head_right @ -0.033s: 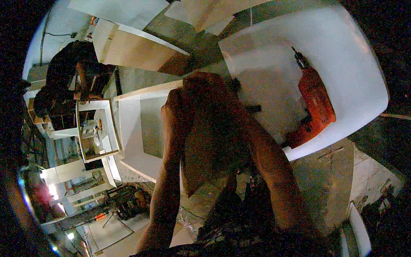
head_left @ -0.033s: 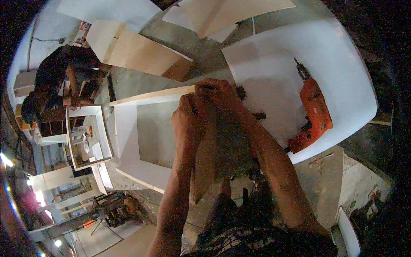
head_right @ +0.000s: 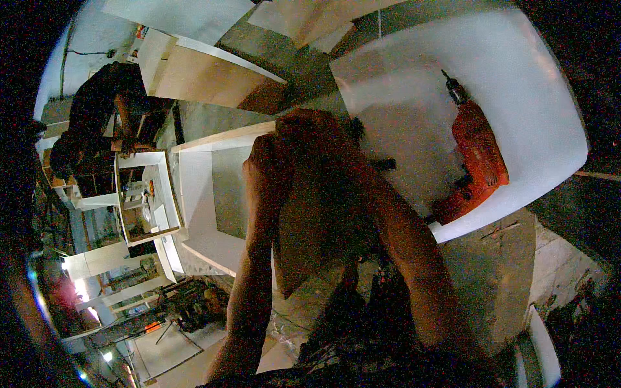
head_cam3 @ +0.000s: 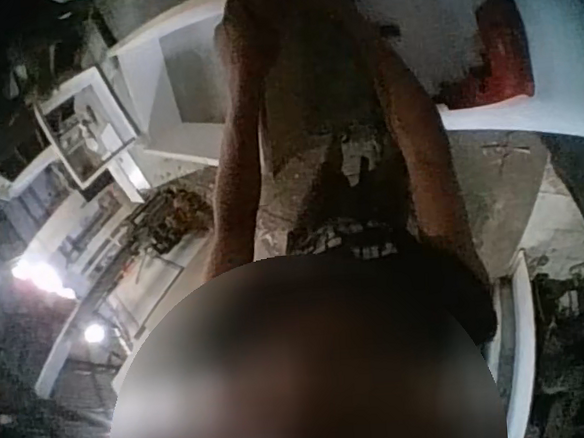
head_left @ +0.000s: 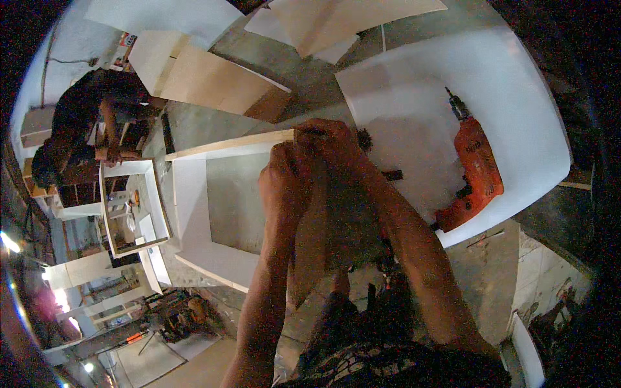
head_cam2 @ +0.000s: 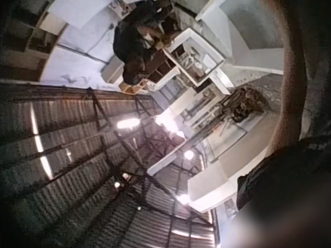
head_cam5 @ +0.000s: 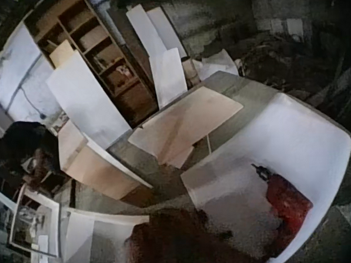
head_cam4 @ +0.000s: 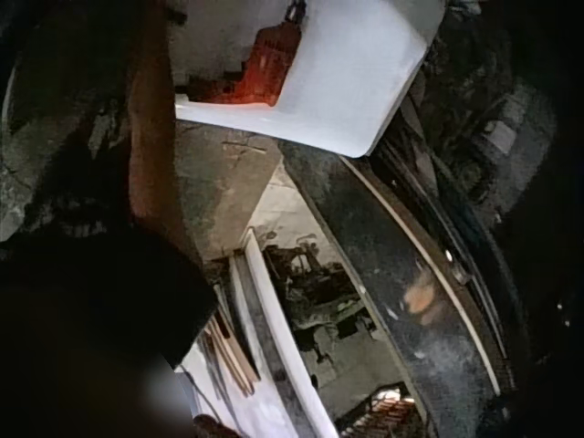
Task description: The person assembles a wooden cabinet frame using a hammer, drill, and nail gun. They position wooden panels, drive nails into joints, and secure the structure while another person works nearby.
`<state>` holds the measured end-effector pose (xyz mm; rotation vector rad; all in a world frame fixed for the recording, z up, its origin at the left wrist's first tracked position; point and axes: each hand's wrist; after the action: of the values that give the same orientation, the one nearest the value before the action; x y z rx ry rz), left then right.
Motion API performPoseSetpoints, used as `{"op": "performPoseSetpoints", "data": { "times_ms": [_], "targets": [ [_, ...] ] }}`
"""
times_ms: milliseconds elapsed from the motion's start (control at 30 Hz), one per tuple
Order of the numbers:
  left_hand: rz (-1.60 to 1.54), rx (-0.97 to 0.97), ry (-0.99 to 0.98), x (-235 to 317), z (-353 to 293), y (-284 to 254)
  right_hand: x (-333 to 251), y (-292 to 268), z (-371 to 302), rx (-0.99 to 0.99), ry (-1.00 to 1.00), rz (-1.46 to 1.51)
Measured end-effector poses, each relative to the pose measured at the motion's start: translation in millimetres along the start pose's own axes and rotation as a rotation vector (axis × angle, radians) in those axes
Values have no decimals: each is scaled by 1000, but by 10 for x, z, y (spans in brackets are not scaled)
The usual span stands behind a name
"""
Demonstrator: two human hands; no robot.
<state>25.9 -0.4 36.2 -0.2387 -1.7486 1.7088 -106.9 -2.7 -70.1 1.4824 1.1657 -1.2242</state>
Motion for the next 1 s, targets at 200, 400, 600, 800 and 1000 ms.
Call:
{"op": "performPoseSetpoints", "data": {
  "times_ms": [200,400,600,800,1000],
  "targets": [
    [-3,28,3,24,-7,-38,-203,-69,-37,2,-215,-519],
    [9,12,32,62,16,-70,-117,-41,0,45,-58,-32],
    [-27,3,3,6,-11,-70,50,24,17,149,-187,-274],
    [-61,47,-12,-98,13,-2,-3,-78,14,44,-66,-18],
    [-239,94,-55,-140,-9,3,-385,-479,138,664,-297,245]
  ]
}}
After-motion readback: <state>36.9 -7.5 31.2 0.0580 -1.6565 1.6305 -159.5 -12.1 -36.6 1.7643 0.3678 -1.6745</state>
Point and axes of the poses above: each hand's wrist, its own z-axis towards the middle knuckle, its own y-axis out of the palm, x = y × z, and after that the axes turned 12 degrees about y, right-handed
